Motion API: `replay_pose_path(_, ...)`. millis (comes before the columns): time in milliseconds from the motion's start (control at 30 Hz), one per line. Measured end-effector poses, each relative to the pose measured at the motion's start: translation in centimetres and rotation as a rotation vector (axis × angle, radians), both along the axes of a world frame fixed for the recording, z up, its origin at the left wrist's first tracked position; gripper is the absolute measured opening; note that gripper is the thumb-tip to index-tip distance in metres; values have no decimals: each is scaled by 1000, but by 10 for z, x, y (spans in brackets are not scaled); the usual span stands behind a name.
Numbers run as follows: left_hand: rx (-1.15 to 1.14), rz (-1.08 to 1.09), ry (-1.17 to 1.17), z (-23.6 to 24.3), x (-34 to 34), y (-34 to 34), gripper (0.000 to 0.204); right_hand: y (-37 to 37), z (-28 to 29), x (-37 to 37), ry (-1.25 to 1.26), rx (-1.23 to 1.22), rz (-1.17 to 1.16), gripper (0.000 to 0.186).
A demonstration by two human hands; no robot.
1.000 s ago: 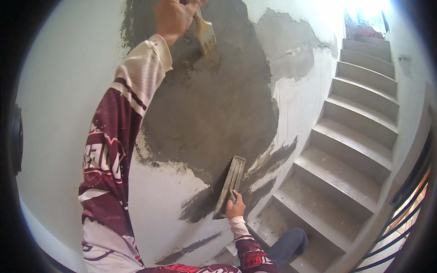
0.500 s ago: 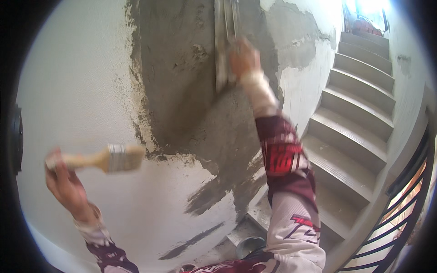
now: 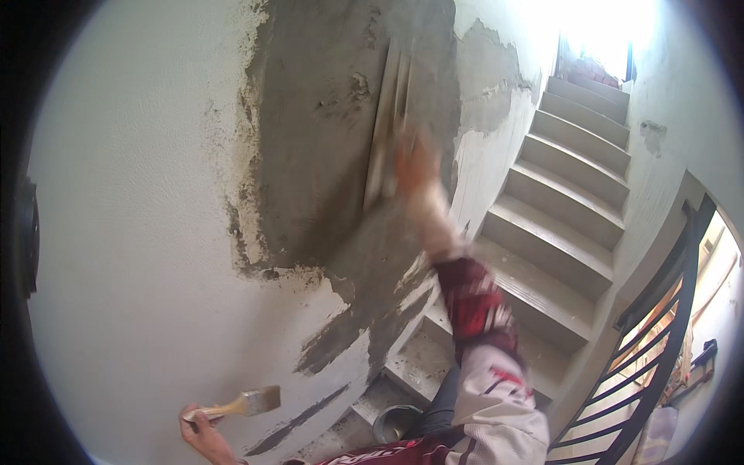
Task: The person applies plaster to a white wall using a trowel and a bucket of plaster. They repeatedly scoop plaster and spread it over the surface, smoothing it out. A paintbrush is also used to apply a liquid to the wall.
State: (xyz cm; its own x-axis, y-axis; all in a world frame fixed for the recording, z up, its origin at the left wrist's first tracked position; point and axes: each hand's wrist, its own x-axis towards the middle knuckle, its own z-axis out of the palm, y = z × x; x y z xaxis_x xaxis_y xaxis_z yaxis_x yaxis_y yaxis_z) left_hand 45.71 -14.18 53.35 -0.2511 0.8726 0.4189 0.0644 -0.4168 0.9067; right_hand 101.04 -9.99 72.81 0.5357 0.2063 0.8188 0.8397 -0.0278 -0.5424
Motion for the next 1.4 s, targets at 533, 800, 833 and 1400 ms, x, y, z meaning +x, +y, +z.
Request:
replay_pose_path(533,-282,-486,-261,-71,66,27,32,-25,-175,-25,33,7,65,44)
replay_pose_path(800,-389,-688,-281,-75,107,18,27,-41,92,53,-206,-484,-328,42)
replay_pose_path(833,-377,-659,-298,-67,108,17,29,-28,45,30,-98,-240,-169,39)
replay_pose_path(1400,446,-593,-426,120,175,56,37,-24,12,32,29,75,-45,38)
